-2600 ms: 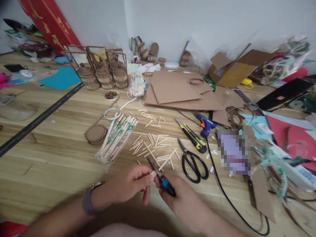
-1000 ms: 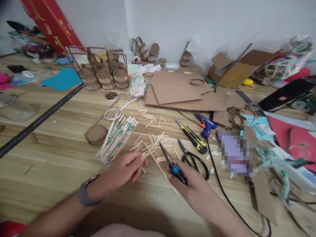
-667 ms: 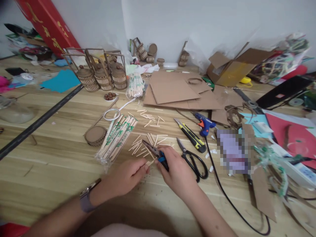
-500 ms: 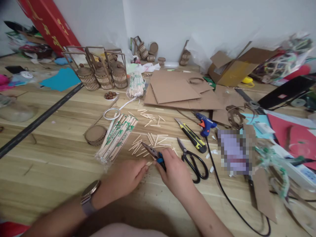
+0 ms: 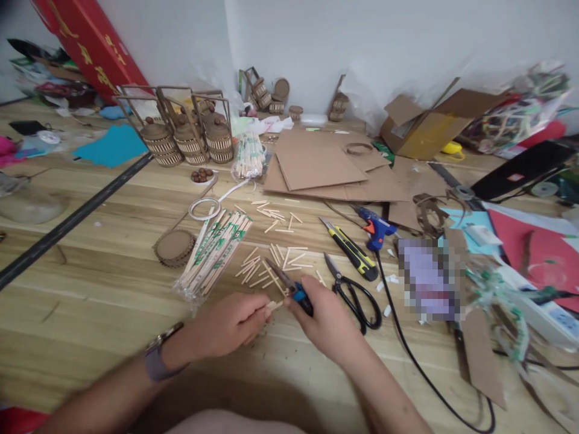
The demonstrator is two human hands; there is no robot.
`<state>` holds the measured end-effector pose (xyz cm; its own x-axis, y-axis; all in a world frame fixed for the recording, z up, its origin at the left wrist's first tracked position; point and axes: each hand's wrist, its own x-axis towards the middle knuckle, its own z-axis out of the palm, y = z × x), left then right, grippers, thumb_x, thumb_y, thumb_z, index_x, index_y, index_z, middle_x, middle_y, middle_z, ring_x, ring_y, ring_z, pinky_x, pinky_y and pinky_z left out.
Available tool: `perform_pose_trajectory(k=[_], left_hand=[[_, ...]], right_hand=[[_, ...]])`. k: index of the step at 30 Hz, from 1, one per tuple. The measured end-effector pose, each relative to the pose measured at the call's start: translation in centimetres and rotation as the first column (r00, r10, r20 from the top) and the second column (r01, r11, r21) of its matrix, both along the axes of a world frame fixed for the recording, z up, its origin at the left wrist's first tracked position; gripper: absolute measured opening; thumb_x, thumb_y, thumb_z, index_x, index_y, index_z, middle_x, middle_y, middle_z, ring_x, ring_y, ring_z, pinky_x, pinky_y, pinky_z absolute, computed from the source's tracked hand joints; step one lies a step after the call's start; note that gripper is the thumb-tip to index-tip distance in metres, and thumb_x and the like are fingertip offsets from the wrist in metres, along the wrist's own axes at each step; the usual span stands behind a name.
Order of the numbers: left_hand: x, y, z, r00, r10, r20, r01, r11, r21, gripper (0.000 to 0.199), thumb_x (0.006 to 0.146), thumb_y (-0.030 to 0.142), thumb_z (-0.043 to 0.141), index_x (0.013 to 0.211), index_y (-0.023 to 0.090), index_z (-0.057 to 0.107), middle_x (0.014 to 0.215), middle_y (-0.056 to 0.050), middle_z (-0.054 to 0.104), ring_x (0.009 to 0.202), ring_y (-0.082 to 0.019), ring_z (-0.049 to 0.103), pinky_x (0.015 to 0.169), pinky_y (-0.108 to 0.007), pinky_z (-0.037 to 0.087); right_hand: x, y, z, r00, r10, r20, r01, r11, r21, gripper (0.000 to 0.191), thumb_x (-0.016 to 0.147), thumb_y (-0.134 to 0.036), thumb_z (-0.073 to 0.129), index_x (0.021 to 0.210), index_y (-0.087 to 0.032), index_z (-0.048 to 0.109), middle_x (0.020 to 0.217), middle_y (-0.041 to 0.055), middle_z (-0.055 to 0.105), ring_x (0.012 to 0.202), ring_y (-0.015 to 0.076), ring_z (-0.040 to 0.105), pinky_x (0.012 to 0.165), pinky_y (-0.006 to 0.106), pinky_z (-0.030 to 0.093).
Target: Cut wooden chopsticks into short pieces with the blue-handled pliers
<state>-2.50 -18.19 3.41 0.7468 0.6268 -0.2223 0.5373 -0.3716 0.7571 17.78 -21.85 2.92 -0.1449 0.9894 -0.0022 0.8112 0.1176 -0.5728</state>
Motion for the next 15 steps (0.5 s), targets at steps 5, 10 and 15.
perform_pose_trajectory(k=[5, 10, 15], left_hand=[[-0.5, 0.9, -0.1, 0.955, 0.007, 0.297, 0.111, 0.919, -0.378, 0.037, 0.1, 0.046, 0.034, 0.089, 0.019, 0.056, 0.059, 0.004, 0.058, 0.056, -0.011, 0.053, 0.061, -0.021, 0.04], [0.2, 0.7, -1.2, 0.955, 0.186, 0.233, -0.074, 0.905, -0.419, 0.039, 0.1, 0.048, 0.032, 0.091, 0.018, 0.055, 0.07, -0.002, 0.072, 0.07, -0.015, 0.061, 0.069, -0.024, 0.041], [0.5, 0.5, -1.6, 0.955, 0.16, 0.249, -0.046, 0.911, -0.41, 0.044, 0.098, 0.054, 0.036, 0.091, 0.017, 0.059, 0.089, -0.007, 0.077, 0.085, -0.018, 0.067, 0.075, -0.025, 0.042]], right_hand=[[2.3, 0.1, 1.5, 0.951, -0.006, -0.31, -0.034, 0.992, -0.123, 0.021, 0.09, -0.04, 0.053, 0.079, -0.022, 0.056, 0.069, -0.0024, 0.056, 0.064, 0.0161, 0.054, 0.06, 0.026, 0.045], [1.3, -0.3, 1.8, 0.957, 0.02, -0.289, -0.054, 0.992, -0.11, 0.013, 0.089, -0.032, 0.054, 0.083, -0.021, 0.059, 0.073, -0.0007, 0.062, 0.068, 0.0168, 0.058, 0.063, 0.026, 0.047], [-0.6, -0.5, 1.6, 0.96, 0.082, -0.268, -0.12, 0.984, -0.128, 0.013, 0.09, -0.023, 0.05, 0.098, -0.021, 0.06, 0.088, 0.0032, 0.07, 0.08, 0.0192, 0.066, 0.073, 0.029, 0.051]])
